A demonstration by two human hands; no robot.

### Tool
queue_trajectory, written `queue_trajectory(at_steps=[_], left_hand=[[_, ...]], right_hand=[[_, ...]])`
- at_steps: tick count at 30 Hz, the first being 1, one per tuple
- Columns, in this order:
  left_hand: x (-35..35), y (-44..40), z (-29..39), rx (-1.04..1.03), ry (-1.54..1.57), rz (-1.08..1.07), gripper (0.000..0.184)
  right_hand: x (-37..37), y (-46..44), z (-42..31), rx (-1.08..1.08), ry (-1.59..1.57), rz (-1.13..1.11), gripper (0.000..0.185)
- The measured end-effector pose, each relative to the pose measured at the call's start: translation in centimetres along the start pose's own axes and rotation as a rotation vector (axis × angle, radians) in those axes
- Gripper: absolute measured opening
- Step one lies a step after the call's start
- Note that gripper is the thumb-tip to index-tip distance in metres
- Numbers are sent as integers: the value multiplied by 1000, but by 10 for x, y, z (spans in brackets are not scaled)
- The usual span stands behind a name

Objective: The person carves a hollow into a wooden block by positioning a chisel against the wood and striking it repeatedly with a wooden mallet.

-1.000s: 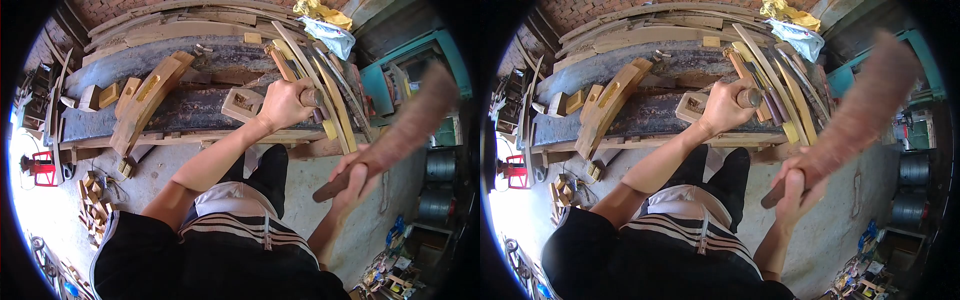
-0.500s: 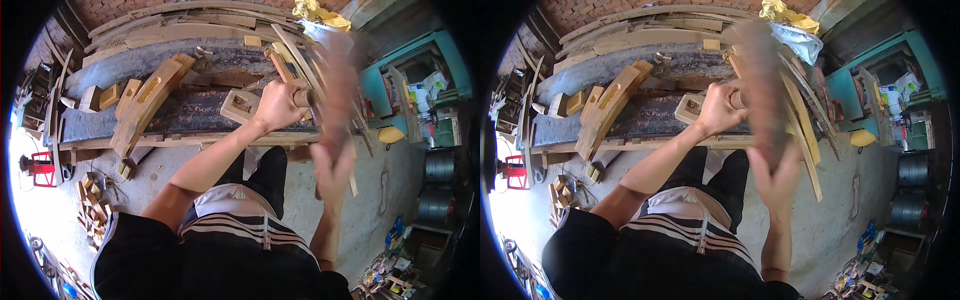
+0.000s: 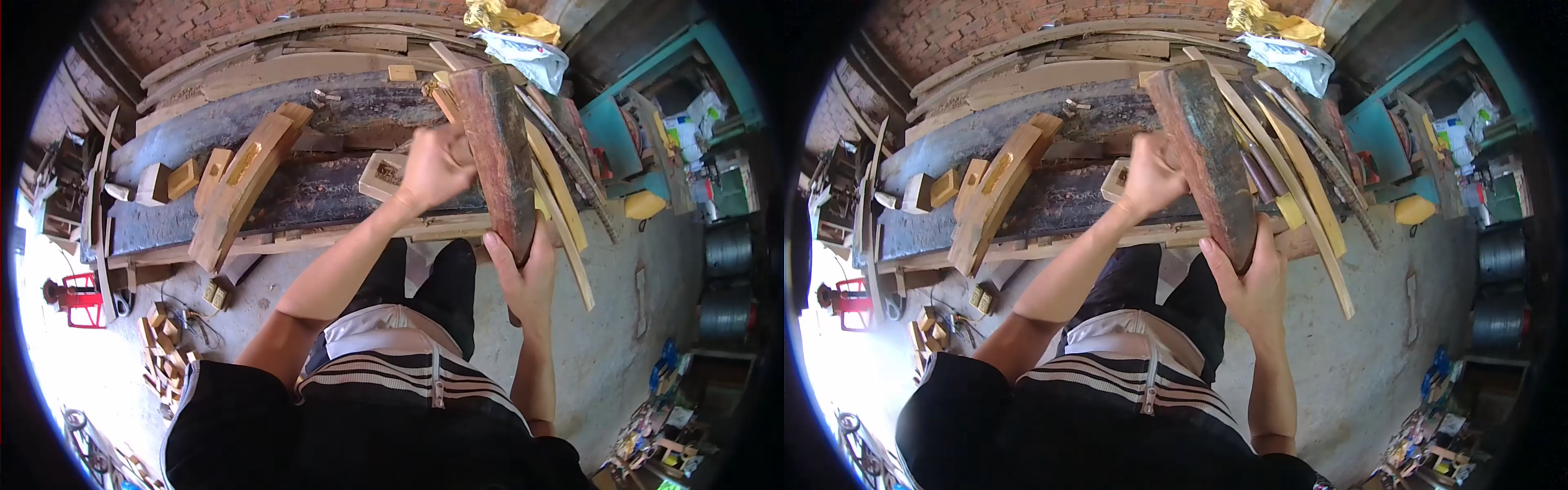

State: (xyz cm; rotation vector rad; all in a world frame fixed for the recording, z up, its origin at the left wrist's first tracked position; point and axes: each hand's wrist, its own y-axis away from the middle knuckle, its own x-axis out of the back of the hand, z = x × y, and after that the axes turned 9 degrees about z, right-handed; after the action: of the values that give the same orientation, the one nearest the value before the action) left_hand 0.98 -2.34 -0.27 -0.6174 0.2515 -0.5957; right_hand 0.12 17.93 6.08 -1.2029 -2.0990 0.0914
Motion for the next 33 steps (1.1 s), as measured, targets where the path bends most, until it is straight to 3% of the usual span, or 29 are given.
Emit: queue_trajectory(at_steps=[1,3,6,9,12,16,20,25,28,31,33], left_hand=[[3,-4,2,5,56,48,16],[20,-17,4,232,162,134,5],[51,-37,-4,360,291,399,13],[76,-48,-30,323,364,628,19],[86,-50,-29,379,440,697,26],[73,-51,-3,231,197,458,23],[53,-42,5,150,84,220,18],[23,-10,10,157,35,-62,18],[4,8,15,23,-54,-159,21],[-5,21,20,12,-77,-238,10],[-8,27,15,-10,-127,-255,10]], right_hand=[[0,4,2,-14,-3,19,41],[-2,13,11,-127,-71,26,42],[2,33,28,-186,-5,42,43],[6,47,36,-266,18,117,44],[11,53,41,-360,-33,166,44],[23,59,38,-448,-12,170,43],[21,62,43,-397,-72,252,42],[19,64,41,-425,-55,236,41],[20,65,41,-418,-65,207,39],[21,65,34,-325,-102,223,37],[21,62,14,-307,-326,391,35]])
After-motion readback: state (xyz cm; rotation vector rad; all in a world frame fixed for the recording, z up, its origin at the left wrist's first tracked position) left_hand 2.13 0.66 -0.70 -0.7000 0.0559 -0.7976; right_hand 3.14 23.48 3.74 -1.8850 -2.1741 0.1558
